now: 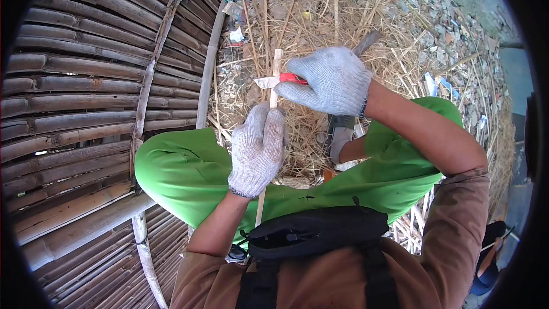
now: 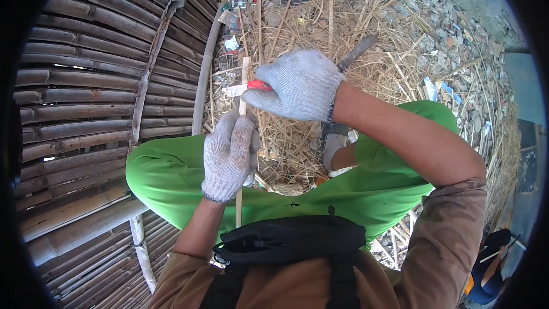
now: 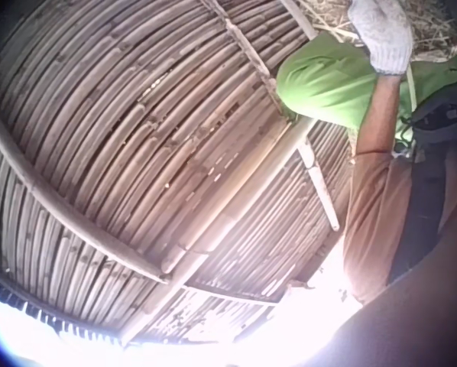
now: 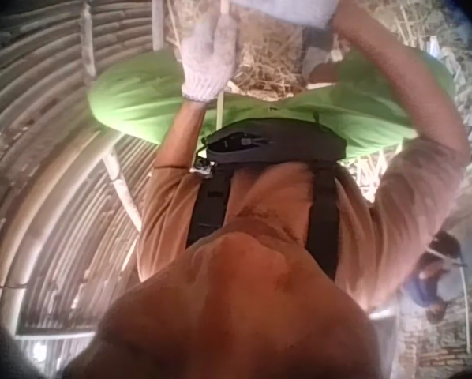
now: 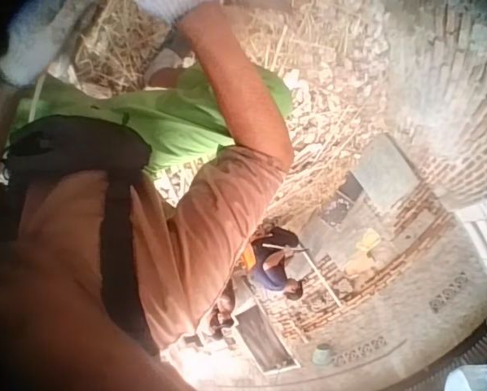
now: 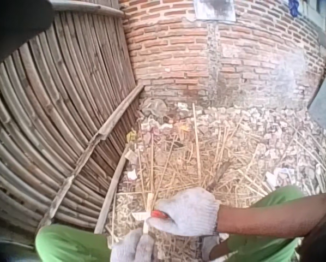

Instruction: The person is using a small knife to shave and smooth long bamboo strips while wearing protective gloves.

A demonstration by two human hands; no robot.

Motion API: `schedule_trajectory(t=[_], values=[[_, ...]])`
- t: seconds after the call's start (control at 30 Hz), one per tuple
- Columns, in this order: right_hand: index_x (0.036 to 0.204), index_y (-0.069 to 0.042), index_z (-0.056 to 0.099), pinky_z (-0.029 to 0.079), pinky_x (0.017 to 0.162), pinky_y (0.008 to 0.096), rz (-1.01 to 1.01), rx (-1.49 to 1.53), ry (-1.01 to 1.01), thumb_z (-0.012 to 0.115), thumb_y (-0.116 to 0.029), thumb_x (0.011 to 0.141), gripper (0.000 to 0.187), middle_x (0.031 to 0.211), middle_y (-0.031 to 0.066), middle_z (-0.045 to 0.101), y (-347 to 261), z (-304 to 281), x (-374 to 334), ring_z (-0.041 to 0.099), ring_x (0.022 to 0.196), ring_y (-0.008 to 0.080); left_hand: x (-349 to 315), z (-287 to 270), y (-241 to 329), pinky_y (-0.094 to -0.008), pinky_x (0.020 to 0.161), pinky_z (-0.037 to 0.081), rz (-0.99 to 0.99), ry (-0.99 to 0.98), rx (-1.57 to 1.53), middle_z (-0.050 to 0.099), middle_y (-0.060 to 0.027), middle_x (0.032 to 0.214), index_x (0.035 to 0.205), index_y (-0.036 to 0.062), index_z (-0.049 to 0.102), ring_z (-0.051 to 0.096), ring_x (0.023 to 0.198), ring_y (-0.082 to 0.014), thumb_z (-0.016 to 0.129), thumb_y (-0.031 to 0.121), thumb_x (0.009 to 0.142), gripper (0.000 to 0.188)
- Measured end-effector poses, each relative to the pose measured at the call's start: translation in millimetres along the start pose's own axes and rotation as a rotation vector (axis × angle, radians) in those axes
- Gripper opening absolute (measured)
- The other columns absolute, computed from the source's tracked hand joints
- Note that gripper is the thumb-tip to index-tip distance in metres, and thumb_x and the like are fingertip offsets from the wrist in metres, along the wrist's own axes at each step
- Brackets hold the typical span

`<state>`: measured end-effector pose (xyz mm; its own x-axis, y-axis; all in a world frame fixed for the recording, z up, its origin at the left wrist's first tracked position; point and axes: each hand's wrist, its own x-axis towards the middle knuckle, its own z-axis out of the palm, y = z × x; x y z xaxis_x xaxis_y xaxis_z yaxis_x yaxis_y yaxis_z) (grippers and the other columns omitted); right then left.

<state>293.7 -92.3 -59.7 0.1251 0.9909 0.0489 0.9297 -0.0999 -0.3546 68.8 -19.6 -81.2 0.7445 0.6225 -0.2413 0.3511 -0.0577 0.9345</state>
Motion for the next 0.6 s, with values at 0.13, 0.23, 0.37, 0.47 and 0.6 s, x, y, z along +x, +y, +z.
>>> schedule_trajectory(t=[0.13, 0.23, 0.37, 0.47, 0.6], values=[[0.091, -0.014, 0.073, 0.058, 0.065, 0.0538, -0.018, -0.064, 0.025, 0.062, -0.063, 0.102, 0.052, 0.075, 0.0162, 0.072, 4, 5, 2, 0.074, 0.072, 0.039, 0, -1, -4, -0.0331, 0.049, 0.049, 0.13, 0.038, 0.12, 0.064, -0.0069, 0.065, 0.119, 0.001, 0.064, 0.064, 0.052, -0.0163, 0.054, 0.022, 0.115, 0.023], [0.089, -0.015, 0.071, 0.056, 0.061, 0.0516, -0.059, -0.122, 0.063, 0.067, -0.062, 0.1, 0.048, 0.073, 0.0128, 0.07, 14, 6, 4, 0.073, 0.068, 0.0361, -1, -4, 0, -0.0329, 0.05, 0.049, 0.061, 0.013, 0.103, 0.064, -0.0064, 0.065, 0.121, 0.0005, 0.064, 0.063, 0.052, -0.0151, 0.055, 0.023, 0.115, 0.025], [0.087, -0.016, 0.07, 0.055, 0.059, 0.0499, -0.084, -0.144, 0.146, 0.068, -0.063, 0.098, 0.048, 0.071, 0.0093, 0.067, 24, 3, 4, 0.071, 0.065, 0.0327, -5, -4, 8, -0.0232, 0.042, 0.038, -0.025, -0.01, -0.131, 0.06, 0.0007, 0.07, 0.119, 0.0029, 0.067, 0.051, 0.047, -0.0058, 0.057, 0.03, 0.116, 0.029], [0.087, -0.016, 0.069, 0.055, 0.058, 0.0483, -0.136, -0.178, 0.188, 0.069, -0.063, 0.098, 0.048, 0.071, 0.0082, 0.067, 35, 4, 0, 0.071, 0.065, 0.0315, -10, -5, 26, -0.0243, 0.039, 0.035, -0.201, -0.065, -0.258, 0.057, 0.0011, 0.07, 0.12, 0.0019, 0.066, 0.048, 0.044, -0.0068, 0.058, 0.029, 0.115, 0.028], [0.087, -0.016, 0.069, 0.055, 0.059, 0.0474, -0.159, -0.234, 0.188, 0.071, -0.063, 0.096, 0.048, 0.071, 0.0077, 0.066, 41, 8, -4, 0.071, 0.066, 0.0312, -11, -10, 26, -0.0252, 0.038, 0.034, -0.263, -0.121, -0.328, 0.055, 0.0012, 0.07, 0.121, 0.0009, 0.064, 0.046, 0.043, -0.0073, 0.058, 0.026, 0.115, 0.027]])
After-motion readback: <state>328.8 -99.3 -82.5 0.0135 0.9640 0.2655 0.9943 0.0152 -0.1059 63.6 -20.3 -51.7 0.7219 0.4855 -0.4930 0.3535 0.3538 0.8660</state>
